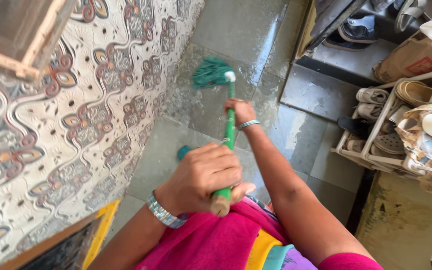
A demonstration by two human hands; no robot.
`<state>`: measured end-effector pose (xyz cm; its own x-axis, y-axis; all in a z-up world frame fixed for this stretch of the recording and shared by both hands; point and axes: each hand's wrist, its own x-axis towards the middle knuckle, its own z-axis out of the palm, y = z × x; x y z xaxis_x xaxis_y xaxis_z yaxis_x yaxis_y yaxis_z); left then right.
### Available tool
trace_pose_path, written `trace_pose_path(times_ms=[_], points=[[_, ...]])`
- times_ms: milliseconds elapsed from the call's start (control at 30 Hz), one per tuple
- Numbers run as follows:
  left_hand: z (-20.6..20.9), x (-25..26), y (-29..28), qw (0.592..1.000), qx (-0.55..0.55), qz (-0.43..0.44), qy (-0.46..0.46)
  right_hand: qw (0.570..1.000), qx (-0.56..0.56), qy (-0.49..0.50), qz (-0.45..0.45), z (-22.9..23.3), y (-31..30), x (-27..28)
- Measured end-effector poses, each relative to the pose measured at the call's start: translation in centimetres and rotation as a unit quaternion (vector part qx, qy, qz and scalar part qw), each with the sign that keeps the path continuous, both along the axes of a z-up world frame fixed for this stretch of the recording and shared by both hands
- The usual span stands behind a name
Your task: The person mops the floor using a green mop, moving it back and forth across different sections of the floor, and periodically rinses and squeezes the mop head by hand inside a plastic bucket.
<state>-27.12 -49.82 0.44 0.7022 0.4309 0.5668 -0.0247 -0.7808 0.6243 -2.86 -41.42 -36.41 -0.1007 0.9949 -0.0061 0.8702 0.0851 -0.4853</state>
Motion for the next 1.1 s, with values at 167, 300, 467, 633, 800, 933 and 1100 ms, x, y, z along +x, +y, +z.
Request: trace_pose_path(times_ms=[167, 300, 467, 633, 800, 933, 1100], points=[[-3.0, 2.0, -2.5, 0.998, -0.055, -0.010, 0.006, 0.992, 0.081, 0.010, -0.098, -2.5, -5.6, 6.0], [-4.0, 1.5, -3.2, 0.995, -0.095, -0.019, -0.003, 0.975, 0.034, 0.048, -0.215, -2.7, -9.1, 5.7], [-3.0, -4.0, -3.7, 0.984, -0.161, -0.021, -0.068, 0.941, 0.136, 0.064, -0.303, -3.5, -12.6, -1.9], [-2.3, -13.2, -4.4, 0.964, -0.249, -0.013, -0.098, 0.928, 0.141, 0.086, -0.334, -1.9, -14.1, -14.0], [-1.7, -20.8, -7.0, 0.978, -0.193, -0.019, -0.075, 0.923, 0.178, 0.174, -0.293, -0.6, -12.0, -23.2], [-0.9, -23.6, -9.0, 0.987, -0.151, -0.008, -0.048, 0.937, 0.111, 0.214, -0.252, -0.7, -9.8, -27.4], [2.2, -25.5, -10.5, 0.997, -0.073, 0.000, -0.019, 0.968, 0.094, 0.233, -0.014, -1.2, -9.1, -32.2]])
